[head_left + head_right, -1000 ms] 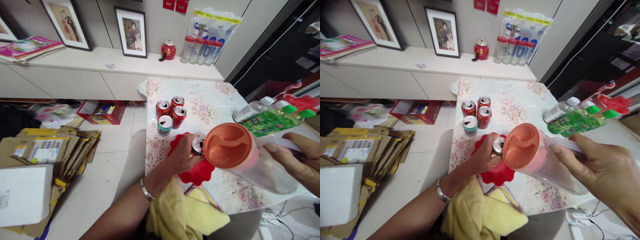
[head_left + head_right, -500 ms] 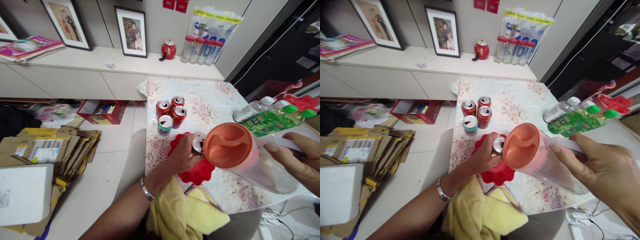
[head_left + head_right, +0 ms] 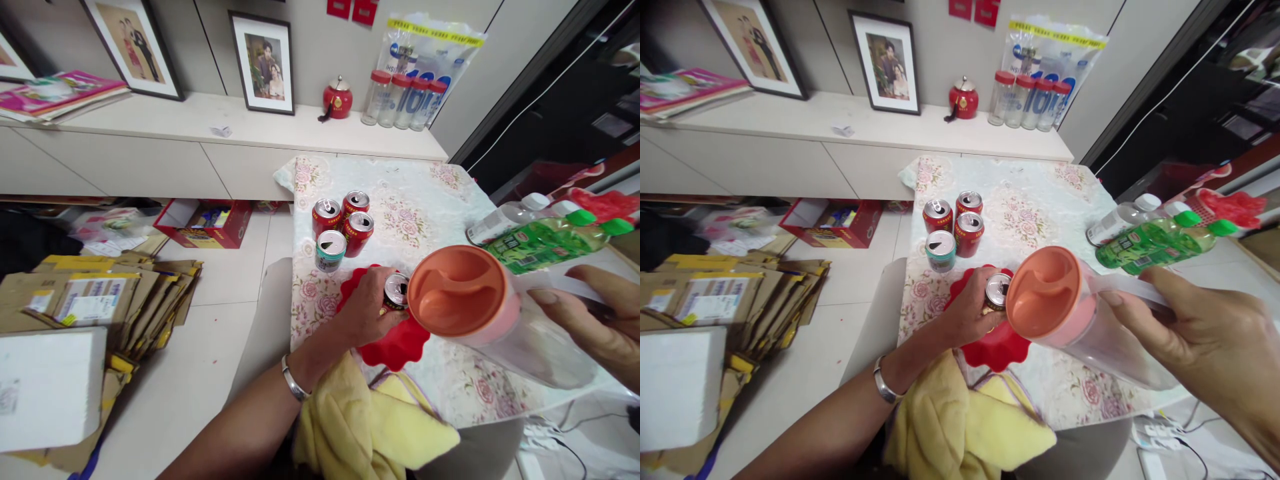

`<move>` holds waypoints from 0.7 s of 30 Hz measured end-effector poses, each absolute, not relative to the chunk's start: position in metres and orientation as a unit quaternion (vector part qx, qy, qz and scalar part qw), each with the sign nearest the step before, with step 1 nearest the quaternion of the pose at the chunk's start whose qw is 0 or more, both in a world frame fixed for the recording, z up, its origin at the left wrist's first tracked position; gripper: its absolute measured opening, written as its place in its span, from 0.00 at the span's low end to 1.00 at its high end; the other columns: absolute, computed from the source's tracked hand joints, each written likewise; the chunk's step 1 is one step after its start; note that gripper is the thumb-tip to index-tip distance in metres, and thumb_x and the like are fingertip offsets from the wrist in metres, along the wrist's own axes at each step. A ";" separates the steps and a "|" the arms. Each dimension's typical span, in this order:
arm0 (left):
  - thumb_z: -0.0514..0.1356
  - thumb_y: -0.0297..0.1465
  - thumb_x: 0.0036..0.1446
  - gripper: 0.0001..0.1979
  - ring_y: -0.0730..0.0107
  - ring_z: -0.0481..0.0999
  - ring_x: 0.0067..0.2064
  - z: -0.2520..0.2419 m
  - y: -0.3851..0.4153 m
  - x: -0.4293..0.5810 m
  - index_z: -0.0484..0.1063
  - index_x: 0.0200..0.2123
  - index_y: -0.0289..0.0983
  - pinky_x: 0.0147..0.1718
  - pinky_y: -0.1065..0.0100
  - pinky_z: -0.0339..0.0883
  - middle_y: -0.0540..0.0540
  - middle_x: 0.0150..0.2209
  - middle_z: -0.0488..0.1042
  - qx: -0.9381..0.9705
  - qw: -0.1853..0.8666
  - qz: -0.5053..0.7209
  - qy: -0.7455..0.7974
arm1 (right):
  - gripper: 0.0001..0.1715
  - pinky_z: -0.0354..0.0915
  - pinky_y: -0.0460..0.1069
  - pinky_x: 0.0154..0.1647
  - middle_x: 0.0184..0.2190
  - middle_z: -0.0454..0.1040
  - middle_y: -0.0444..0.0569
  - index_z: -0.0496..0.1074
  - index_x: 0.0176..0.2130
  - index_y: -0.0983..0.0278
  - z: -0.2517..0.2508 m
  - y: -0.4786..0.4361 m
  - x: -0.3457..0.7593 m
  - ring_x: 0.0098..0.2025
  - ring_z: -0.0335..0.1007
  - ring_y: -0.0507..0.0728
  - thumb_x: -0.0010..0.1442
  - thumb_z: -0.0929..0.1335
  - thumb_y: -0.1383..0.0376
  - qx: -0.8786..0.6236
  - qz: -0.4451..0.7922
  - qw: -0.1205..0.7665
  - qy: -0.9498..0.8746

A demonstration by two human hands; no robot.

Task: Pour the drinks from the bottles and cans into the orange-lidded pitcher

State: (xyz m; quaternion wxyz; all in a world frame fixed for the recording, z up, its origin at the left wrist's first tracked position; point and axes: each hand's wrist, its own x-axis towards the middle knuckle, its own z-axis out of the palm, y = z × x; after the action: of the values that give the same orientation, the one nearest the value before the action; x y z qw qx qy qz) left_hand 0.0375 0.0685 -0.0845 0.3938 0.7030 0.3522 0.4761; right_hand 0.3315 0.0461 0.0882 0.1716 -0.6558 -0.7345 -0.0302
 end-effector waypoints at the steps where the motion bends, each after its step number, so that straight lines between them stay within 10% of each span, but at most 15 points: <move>1: 0.68 0.39 0.61 0.31 0.39 0.79 0.58 -0.084 0.068 0.037 0.59 0.63 0.44 0.52 0.40 0.81 0.33 0.58 0.74 0.703 0.396 0.473 0.355 | 0.36 0.51 0.60 0.31 0.16 0.59 0.47 0.73 0.36 0.53 0.088 0.046 0.332 0.20 0.59 0.61 0.55 0.63 0.27 -0.655 -0.029 0.177 -0.734; 21: 0.67 0.37 0.62 0.30 0.42 0.77 0.58 -0.087 0.069 0.038 0.59 0.62 0.38 0.51 0.44 0.79 0.32 0.57 0.73 0.712 0.385 0.474 0.347 | 0.36 0.48 0.58 0.27 0.15 0.57 0.46 0.71 0.33 0.54 0.090 0.048 0.326 0.17 0.54 0.57 0.56 0.61 0.27 -0.653 -0.038 0.163 -0.739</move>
State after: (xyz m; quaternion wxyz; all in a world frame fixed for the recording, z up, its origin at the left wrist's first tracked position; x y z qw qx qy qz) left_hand 0.0381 0.0692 -0.0873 0.3854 0.7117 0.3470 0.4739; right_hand 0.3260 0.0477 0.0897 0.1629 -0.6528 -0.7388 -0.0377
